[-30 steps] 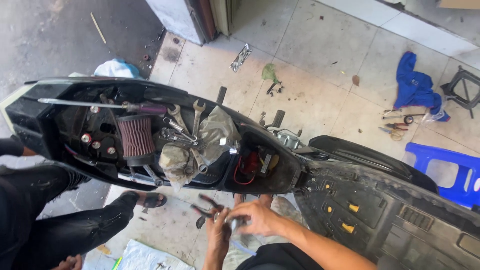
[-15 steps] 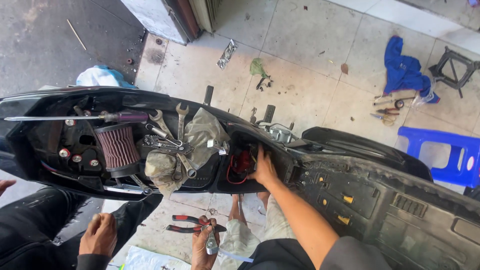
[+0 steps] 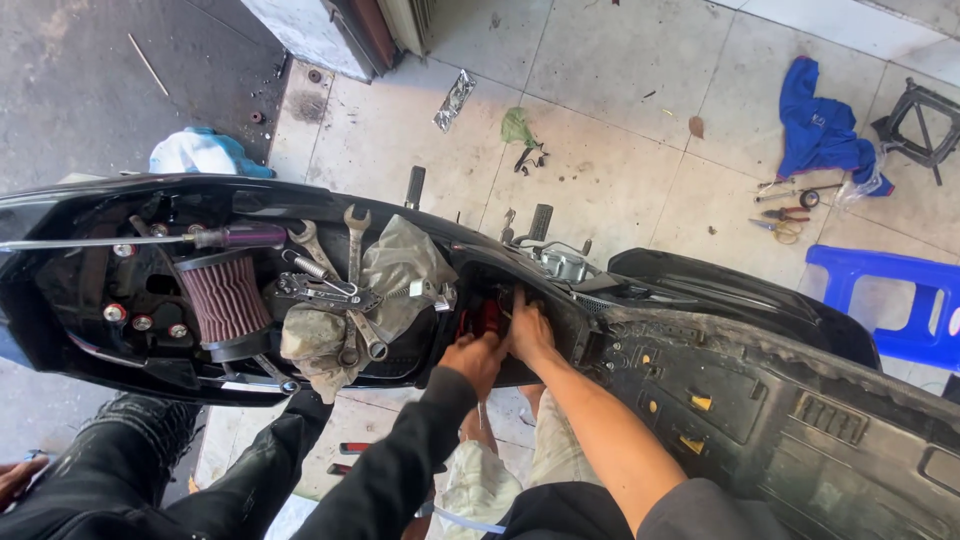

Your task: Repairing a plastic motorcycle headlight housing using a hot glue gun

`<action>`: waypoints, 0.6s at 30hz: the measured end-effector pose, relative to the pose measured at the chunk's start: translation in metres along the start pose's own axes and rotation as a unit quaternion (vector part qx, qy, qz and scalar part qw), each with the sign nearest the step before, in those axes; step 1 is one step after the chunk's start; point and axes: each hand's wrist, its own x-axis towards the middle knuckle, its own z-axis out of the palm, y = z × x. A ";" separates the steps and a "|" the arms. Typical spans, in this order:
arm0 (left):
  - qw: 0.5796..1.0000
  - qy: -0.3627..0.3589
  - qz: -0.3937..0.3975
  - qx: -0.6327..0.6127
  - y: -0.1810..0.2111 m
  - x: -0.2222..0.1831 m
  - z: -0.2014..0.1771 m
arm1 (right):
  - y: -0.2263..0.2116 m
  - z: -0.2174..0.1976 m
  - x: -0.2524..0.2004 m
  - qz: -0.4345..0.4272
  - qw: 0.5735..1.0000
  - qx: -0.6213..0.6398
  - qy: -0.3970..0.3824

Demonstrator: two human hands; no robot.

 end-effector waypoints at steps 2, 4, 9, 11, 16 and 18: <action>0.813 -0.191 0.347 0.427 -0.010 0.044 0.006 | 0.059 0.060 0.063 0.022 0.996 0.079 -0.035; 0.850 -0.163 0.333 0.374 -0.007 0.043 -0.033 | 0.054 0.044 0.047 0.006 0.997 0.065 -0.039; 0.846 -0.152 0.349 0.373 -0.003 0.058 -0.021 | 0.011 -0.014 -0.021 -0.019 0.996 0.080 -0.036; 0.908 -0.088 0.335 0.235 -0.008 0.045 -0.043 | -0.021 -0.049 -0.055 0.078 0.965 0.250 -0.026; 0.797 -0.239 0.349 0.431 0.000 0.078 0.018 | 0.055 0.059 0.018 -0.063 0.997 0.042 0.008; 0.781 -0.242 0.346 0.461 0.011 0.072 -0.002 | 0.043 0.038 0.008 -0.077 0.996 0.047 0.011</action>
